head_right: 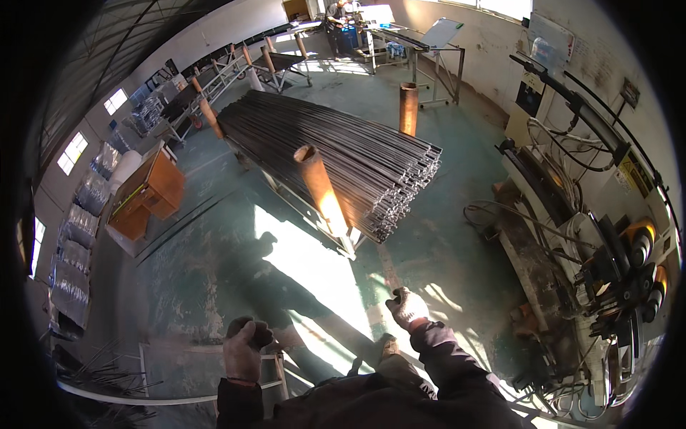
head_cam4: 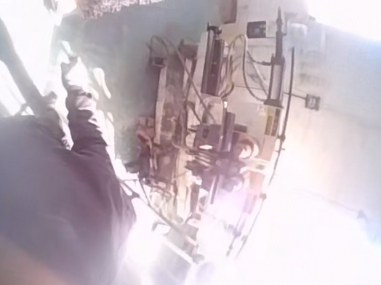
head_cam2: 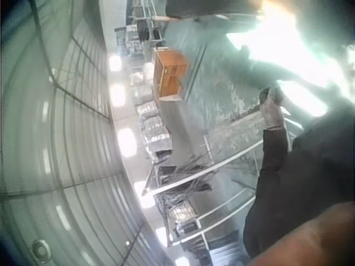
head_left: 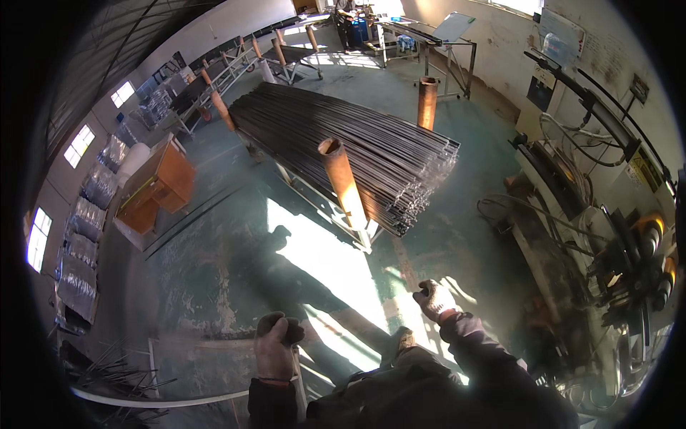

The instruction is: The person repeatedly picks up bundles of long metal rods from a floor stack and feeds them into a yellow and white bending machine. The rods are guided through rollers and emerge bent, then are placed into a nearby rack. The cycle repeats throughout the clip.

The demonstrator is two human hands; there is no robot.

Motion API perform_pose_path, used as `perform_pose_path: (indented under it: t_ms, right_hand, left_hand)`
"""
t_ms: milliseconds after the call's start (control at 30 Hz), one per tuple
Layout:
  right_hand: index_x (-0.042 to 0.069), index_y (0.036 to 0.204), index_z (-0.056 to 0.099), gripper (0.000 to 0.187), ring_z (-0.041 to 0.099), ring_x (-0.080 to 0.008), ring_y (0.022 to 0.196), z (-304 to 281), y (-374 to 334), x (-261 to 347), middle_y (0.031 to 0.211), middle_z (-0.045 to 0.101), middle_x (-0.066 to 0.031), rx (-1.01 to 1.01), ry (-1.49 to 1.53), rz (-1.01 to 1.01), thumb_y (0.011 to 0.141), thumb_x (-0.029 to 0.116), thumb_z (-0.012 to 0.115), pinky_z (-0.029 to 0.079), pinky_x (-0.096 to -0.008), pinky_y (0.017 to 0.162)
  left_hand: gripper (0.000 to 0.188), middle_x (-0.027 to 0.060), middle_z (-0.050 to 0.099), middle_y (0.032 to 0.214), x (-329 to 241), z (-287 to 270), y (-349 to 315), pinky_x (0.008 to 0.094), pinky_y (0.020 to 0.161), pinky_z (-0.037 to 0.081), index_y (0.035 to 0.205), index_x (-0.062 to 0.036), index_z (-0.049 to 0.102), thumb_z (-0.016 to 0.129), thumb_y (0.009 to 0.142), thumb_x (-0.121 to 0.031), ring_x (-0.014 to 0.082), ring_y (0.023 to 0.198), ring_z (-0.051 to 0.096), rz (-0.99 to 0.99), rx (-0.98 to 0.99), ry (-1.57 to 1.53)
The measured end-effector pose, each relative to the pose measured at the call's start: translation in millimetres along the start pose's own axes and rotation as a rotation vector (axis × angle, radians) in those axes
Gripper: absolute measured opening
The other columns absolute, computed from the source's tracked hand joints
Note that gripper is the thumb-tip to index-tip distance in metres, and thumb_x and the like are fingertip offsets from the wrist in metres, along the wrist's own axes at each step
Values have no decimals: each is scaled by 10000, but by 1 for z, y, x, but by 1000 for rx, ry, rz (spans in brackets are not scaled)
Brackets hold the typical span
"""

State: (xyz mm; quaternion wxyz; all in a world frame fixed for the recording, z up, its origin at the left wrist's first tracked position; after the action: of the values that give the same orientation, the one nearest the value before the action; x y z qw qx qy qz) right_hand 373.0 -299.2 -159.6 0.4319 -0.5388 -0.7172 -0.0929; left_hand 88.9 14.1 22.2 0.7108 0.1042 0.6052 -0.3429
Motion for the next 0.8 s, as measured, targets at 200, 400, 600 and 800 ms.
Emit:
perform_pose_path:
  t_ms: [200,400,600,800]
  right_hand:
    - [-17,1455,693,624,801,-367,1152,-54,63,8,1214,835,-213,-16,45,20,970,366,782,607,-434,1039]
    - [-3,1490,667,666,776,-403,1230,-99,161,50,1313,805,-244,-82,42,6,957,369,815,603,-454,1082]
    - [36,1505,650,724,710,-416,1319,-112,320,91,1382,759,-243,-205,-246,-80,933,419,873,568,-493,1124]
    - [-18,1665,447,1067,518,-421,1495,-109,460,127,1589,586,-230,-261,-455,-112,874,540,896,417,-519,1270]
  left_hand:
    - [213,149,769,1074,-33,168,98,392,876,642,1280,0,663,673,1091,-99,230,913,757,144,210,286]
    - [206,78,702,1078,-56,266,254,346,877,595,1222,-7,676,725,1027,-53,183,962,711,590,273,527]
    - [194,144,730,1097,-52,327,432,375,874,596,1188,-6,692,749,1011,-64,270,973,753,876,53,725]
    - [285,213,704,1094,-32,359,498,575,1038,519,1156,-9,755,677,898,-97,443,1087,649,916,-111,1107]
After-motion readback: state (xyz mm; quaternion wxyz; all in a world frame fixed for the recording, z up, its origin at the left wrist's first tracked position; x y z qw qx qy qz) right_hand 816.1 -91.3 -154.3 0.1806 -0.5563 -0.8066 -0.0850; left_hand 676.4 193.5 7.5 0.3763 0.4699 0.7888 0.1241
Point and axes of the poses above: each hand's wrist, its own y-axis towards the middle knuckle, its own z-axis out of the palm, x = y × z, the point moved 3 cm from there along y, towards the middle knuckle
